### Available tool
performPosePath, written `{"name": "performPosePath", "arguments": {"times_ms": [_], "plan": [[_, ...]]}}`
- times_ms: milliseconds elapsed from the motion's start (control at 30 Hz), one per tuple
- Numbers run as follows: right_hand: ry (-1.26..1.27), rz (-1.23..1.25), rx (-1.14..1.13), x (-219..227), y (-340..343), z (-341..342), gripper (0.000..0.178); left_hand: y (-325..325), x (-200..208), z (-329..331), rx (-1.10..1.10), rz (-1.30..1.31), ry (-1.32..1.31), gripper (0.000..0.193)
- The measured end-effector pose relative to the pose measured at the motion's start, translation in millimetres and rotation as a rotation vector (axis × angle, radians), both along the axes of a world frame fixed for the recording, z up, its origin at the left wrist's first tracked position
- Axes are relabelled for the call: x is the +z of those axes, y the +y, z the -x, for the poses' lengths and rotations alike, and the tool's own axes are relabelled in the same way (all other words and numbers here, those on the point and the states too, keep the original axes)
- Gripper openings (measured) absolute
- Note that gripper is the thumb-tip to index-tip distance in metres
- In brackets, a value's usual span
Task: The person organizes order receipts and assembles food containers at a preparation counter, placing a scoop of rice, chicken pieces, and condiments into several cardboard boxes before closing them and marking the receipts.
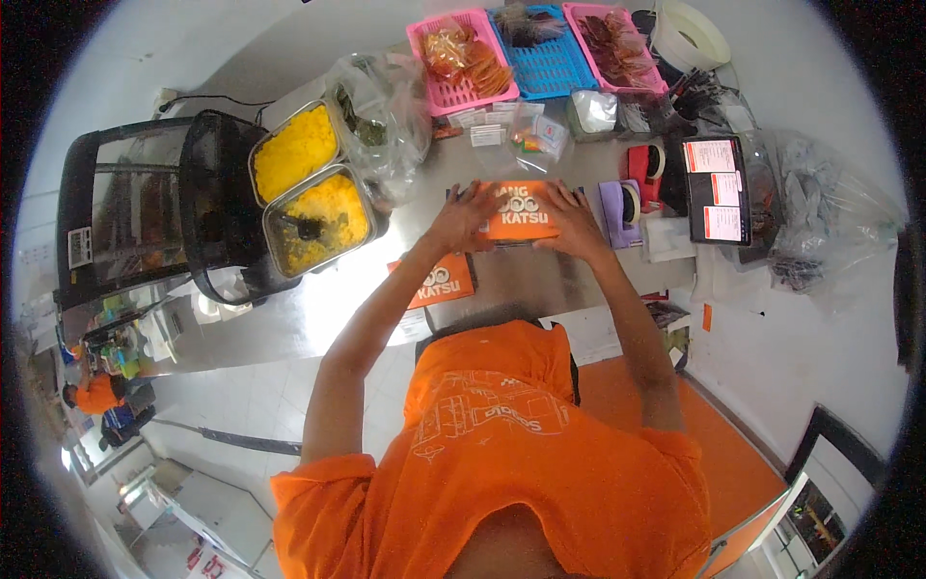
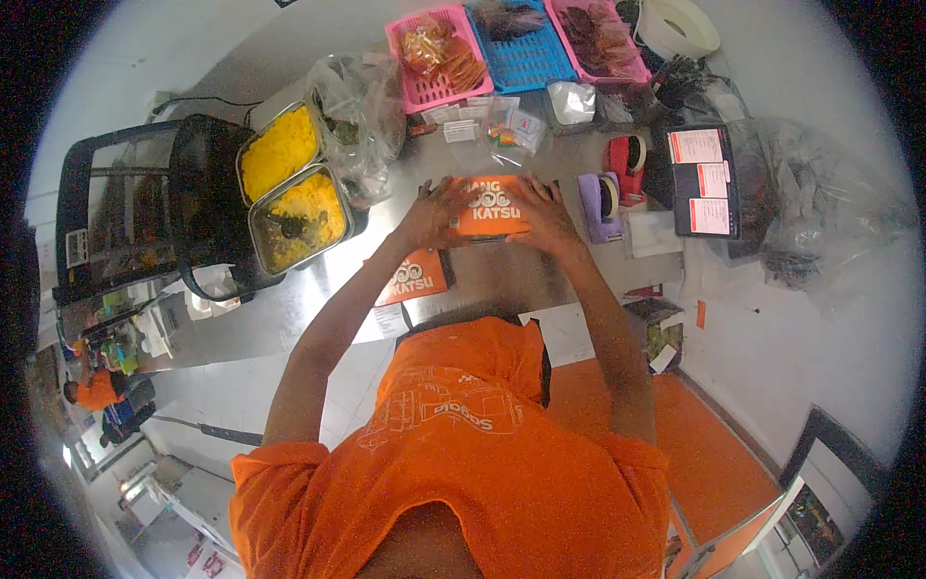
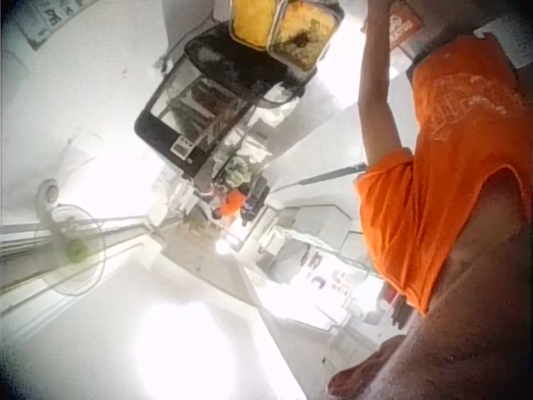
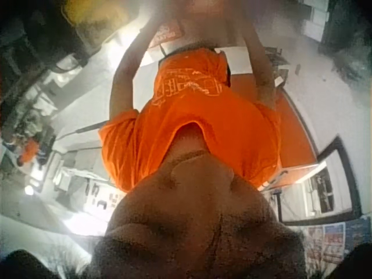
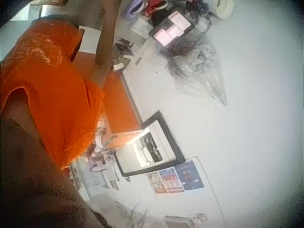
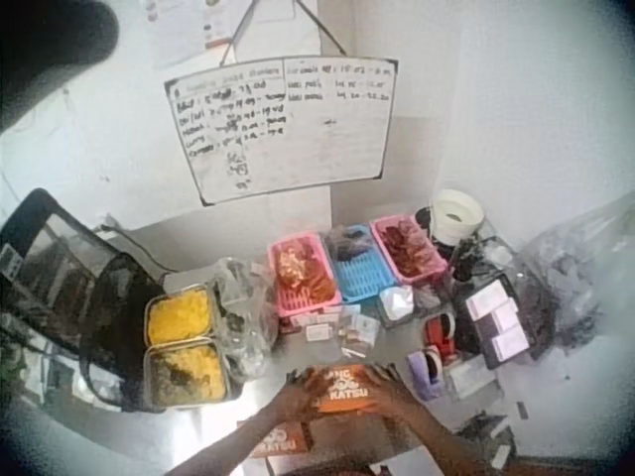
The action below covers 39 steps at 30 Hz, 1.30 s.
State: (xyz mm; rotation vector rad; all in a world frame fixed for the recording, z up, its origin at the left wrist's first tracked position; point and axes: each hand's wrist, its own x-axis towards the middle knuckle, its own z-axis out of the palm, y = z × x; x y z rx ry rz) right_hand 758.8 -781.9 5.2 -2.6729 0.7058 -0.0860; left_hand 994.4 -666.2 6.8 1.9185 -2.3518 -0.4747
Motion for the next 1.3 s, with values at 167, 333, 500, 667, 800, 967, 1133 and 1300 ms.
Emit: {"name": "performPosePath", "arguments": {"times_ms": [167,333,500,667,800,967,1133,1300], "plan": [[0.097,-0.07,0.137,11,-14,-8,0.07,-12,4,-17,-0.092,-0.019,0.047,0.073],[0.157,-0.11,0.249,-15,-23,2,0.063,-12,13,-12,-0.086,-0.276,0.134,0.072],[0.048,-0.012,0.184,8,-5,-11,0.059,8,-20,-7,-0.053,0.207,0.066,0.069],[0.051,-0.151,0.149,0,-22,-10,0.055,-9,-2,-11,-0.065,0.064,0.137,0.067],[0.093,-0.427,0.075,1,-26,-21,0.049,-9,-14,-28,0.01,-0.094,0.346,0.064],[0.06,0.083,0.011,-10,22,-4,0.052,23,-6,16,0.08,-0.033,-0.081,0.074],[-0.59,-0.215,-0.587,-74,32,-3,0.063,35,-84,31,0.712,0.318,0.471,0.075],[-0.367,-0.739,-0.735,-30,12,-10,0.05,11,-49,20,0.968,-0.114,0.917,0.05]]}}
